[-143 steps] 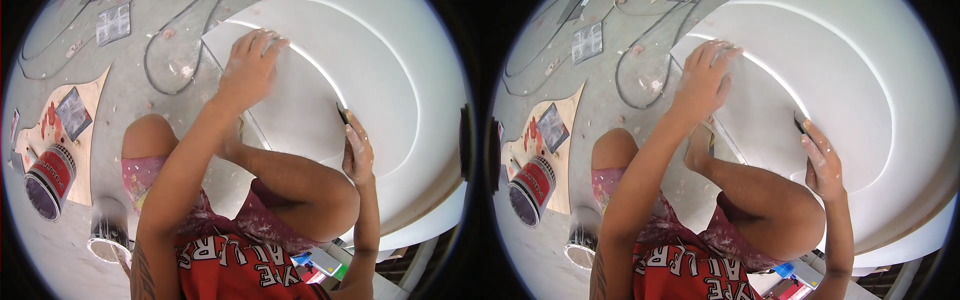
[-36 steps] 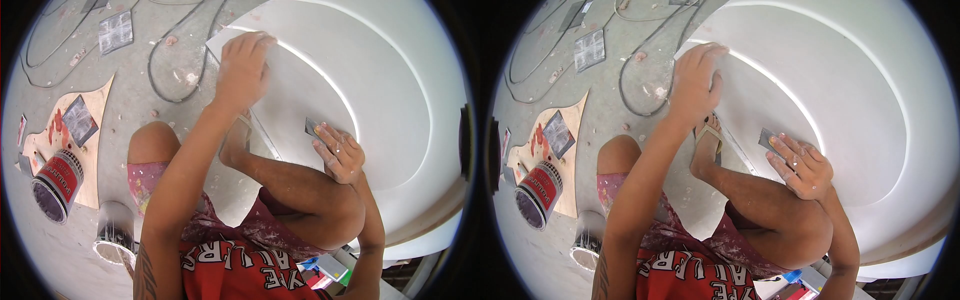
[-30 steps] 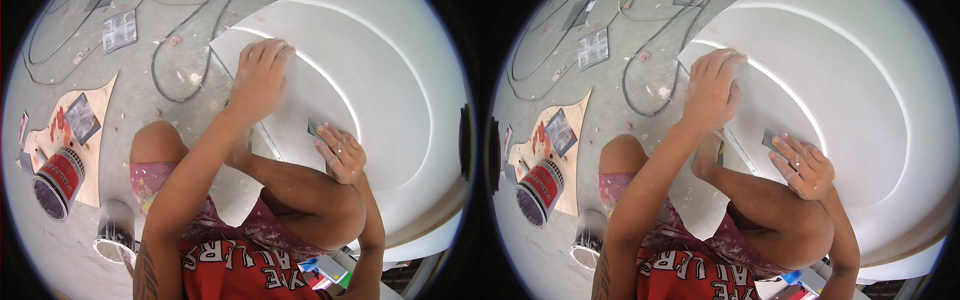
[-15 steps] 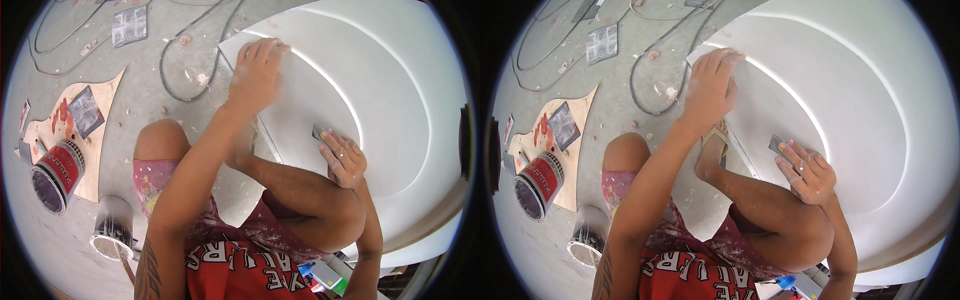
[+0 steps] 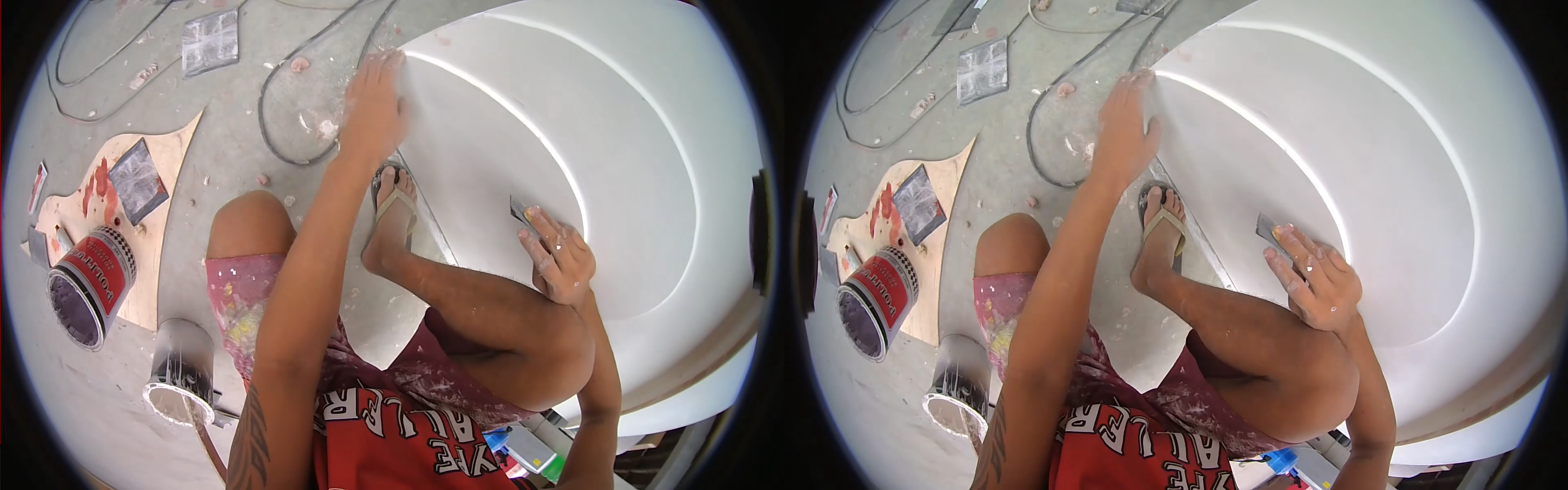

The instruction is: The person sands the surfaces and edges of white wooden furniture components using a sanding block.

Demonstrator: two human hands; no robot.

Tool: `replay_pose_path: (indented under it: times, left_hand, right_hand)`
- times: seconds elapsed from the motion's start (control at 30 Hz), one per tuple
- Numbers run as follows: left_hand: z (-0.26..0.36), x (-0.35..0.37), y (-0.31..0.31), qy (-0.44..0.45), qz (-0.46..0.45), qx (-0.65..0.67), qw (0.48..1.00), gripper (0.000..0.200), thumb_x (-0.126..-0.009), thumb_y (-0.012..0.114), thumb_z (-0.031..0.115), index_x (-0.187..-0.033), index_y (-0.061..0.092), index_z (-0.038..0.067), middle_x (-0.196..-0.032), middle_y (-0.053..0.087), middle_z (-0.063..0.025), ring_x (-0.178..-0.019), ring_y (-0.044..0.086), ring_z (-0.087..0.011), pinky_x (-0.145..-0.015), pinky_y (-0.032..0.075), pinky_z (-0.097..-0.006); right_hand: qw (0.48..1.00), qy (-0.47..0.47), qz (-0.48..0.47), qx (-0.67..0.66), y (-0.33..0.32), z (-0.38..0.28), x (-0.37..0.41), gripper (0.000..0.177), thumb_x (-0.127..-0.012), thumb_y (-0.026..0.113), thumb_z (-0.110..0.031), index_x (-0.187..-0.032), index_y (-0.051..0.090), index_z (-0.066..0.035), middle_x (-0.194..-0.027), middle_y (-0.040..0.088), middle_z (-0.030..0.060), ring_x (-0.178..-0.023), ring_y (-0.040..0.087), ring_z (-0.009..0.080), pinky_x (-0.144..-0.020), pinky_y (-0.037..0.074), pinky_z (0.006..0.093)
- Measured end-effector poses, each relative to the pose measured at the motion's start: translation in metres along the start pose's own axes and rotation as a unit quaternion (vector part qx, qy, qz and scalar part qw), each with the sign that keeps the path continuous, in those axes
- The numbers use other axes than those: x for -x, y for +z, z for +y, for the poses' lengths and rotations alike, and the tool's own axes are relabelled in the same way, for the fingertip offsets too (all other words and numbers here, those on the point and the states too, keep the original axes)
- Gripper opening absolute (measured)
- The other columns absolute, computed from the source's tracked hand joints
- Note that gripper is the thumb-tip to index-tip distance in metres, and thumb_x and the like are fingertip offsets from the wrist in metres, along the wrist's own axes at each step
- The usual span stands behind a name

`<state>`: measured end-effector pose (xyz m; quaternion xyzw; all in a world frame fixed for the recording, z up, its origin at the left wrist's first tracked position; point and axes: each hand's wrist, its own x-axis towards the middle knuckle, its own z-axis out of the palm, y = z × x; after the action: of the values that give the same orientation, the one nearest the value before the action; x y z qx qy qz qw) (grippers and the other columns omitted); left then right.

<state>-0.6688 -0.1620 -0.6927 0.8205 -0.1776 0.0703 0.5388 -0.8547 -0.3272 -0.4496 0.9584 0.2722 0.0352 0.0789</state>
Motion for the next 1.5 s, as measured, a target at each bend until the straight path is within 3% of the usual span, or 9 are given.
replay_pose_path:
  times: [0.2, 0.47, 0.6, 0.7, 0.9, 1.2, 1.27, 1.37, 1.5]
  left_hand:
    - [0.041, 0.002, -0.009, 0.066, -0.002, 0.084, 0.994, 0.063, -0.083, 0.064, 0.001, -0.144, 0.049, 0.005, -0.143, 0.051, -0.0185, -0.138, 0.046, -0.0379, -0.115, 0.038, -0.0477]
    - [0.077, 0.014, -0.009, 0.131, -0.014, 0.104, 0.986, 0.067, -0.081, 0.063, -0.001, -0.146, 0.049, 0.008, -0.143, 0.049, -0.0171, -0.137, 0.046, -0.0396, -0.115, 0.038, -0.051]
    - [0.082, 0.017, -0.013, 0.149, -0.02, 0.077, 0.986, 0.073, -0.08, 0.063, -0.001, -0.151, 0.047, 0.011, -0.146, 0.046, -0.0176, -0.14, 0.042, -0.0403, -0.116, 0.037, -0.0538]
    - [0.092, 0.02, -0.014, 0.143, -0.031, 0.067, 0.987, 0.076, -0.08, 0.063, -0.001, -0.152, 0.046, 0.013, -0.148, 0.044, -0.0175, -0.142, 0.04, -0.0399, -0.116, 0.036, -0.0552]
    - [0.09, 0.019, -0.015, 0.148, -0.036, 0.019, 0.988, 0.076, -0.081, 0.063, 0.0, -0.153, 0.046, 0.015, -0.148, 0.044, -0.0173, -0.142, 0.04, -0.0393, -0.117, 0.034, -0.0554]
    - [0.07, 0.011, -0.012, 0.076, -0.019, 0.023, 0.997, 0.071, -0.083, 0.063, 0.002, -0.151, 0.048, 0.011, -0.147, 0.048, -0.0169, -0.139, 0.043, -0.038, -0.116, 0.034, -0.0512]
    - [0.077, 0.011, -0.012, 0.077, -0.013, 0.031, 0.996, 0.068, -0.083, 0.063, 0.002, -0.149, 0.05, 0.01, -0.146, 0.049, -0.0172, -0.139, 0.044, -0.0384, -0.116, 0.035, -0.0509]
    - [0.098, 0.011, -0.02, 0.156, -0.021, 0.067, 0.985, 0.062, -0.085, 0.063, 0.002, -0.146, 0.053, 0.008, -0.145, 0.051, -0.0177, -0.139, 0.045, -0.0397, -0.117, 0.035, -0.0507]
    - [0.115, 0.023, -0.016, 0.185, -0.079, 0.095, 0.975, 0.058, -0.089, 0.063, 0.004, -0.146, 0.052, 0.003, -0.147, 0.049, -0.0212, -0.144, 0.041, -0.0378, -0.12, 0.03, -0.0546]
  right_hand:
    - [0.999, 0.029, 0.025, -0.026, 0.001, 0.0, 0.009, 0.04, -0.079, 0.066, 0.014, -0.116, 0.067, 0.0, -0.115, 0.074, 0.0224, -0.087, 0.076, 0.0291, -0.067, 0.055, 0.0316]
    - [0.996, 0.043, 0.066, -0.032, 0.008, 0.002, 0.04, 0.073, -0.073, 0.075, -0.005, -0.142, 0.053, 0.006, -0.118, 0.066, 0.0297, -0.088, 0.07, 0.0403, -0.068, 0.058, 0.0378]
    - [0.995, 0.042, 0.053, -0.067, 0.0, 0.004, 0.038, 0.07, -0.075, 0.075, -0.009, -0.141, 0.054, 0.006, -0.117, 0.066, 0.0306, -0.088, 0.071, 0.0411, -0.068, 0.058, 0.0393]
    - [0.994, 0.013, 0.062, -0.088, 0.002, 0.007, 0.034, 0.061, -0.076, 0.068, 0.003, -0.136, 0.057, 0.007, -0.119, 0.067, 0.0302, -0.085, 0.072, 0.0405, -0.069, 0.059, 0.039]
    - [0.993, -0.01, 0.11, -0.048, 0.001, 0.001, 0.023, 0.059, -0.072, 0.054, 0.024, -0.127, 0.062, 0.004, -0.113, 0.07, 0.0233, -0.08, 0.074, 0.0339, -0.067, 0.061, 0.035]
    - [0.994, -0.028, 0.104, -0.025, -0.003, 0.002, 0.021, 0.051, -0.073, 0.075, 0.007, -0.122, 0.067, -0.002, -0.102, 0.072, 0.0158, -0.074, 0.07, 0.0259, -0.06, 0.058, 0.0316]
    - [0.994, 0.028, 0.104, -0.033, -0.006, -0.002, 0.024, 0.044, -0.069, 0.078, 0.003, -0.11, 0.073, -0.009, -0.088, 0.067, 0.0086, -0.067, 0.062, 0.0207, -0.051, 0.048, 0.0286]
    - [0.993, 0.002, 0.117, -0.005, -0.005, 0.003, 0.035, 0.04, -0.063, 0.079, -0.002, -0.101, 0.077, -0.015, -0.076, 0.057, 0.0019, -0.063, 0.053, 0.0175, -0.047, 0.038, 0.0281]
    - [0.989, -0.005, 0.145, -0.016, -0.004, 0.005, 0.04, 0.041, -0.056, 0.077, -0.012, -0.097, 0.078, -0.018, -0.069, 0.045, -0.0018, -0.059, 0.044, 0.0156, -0.048, 0.036, 0.0277]
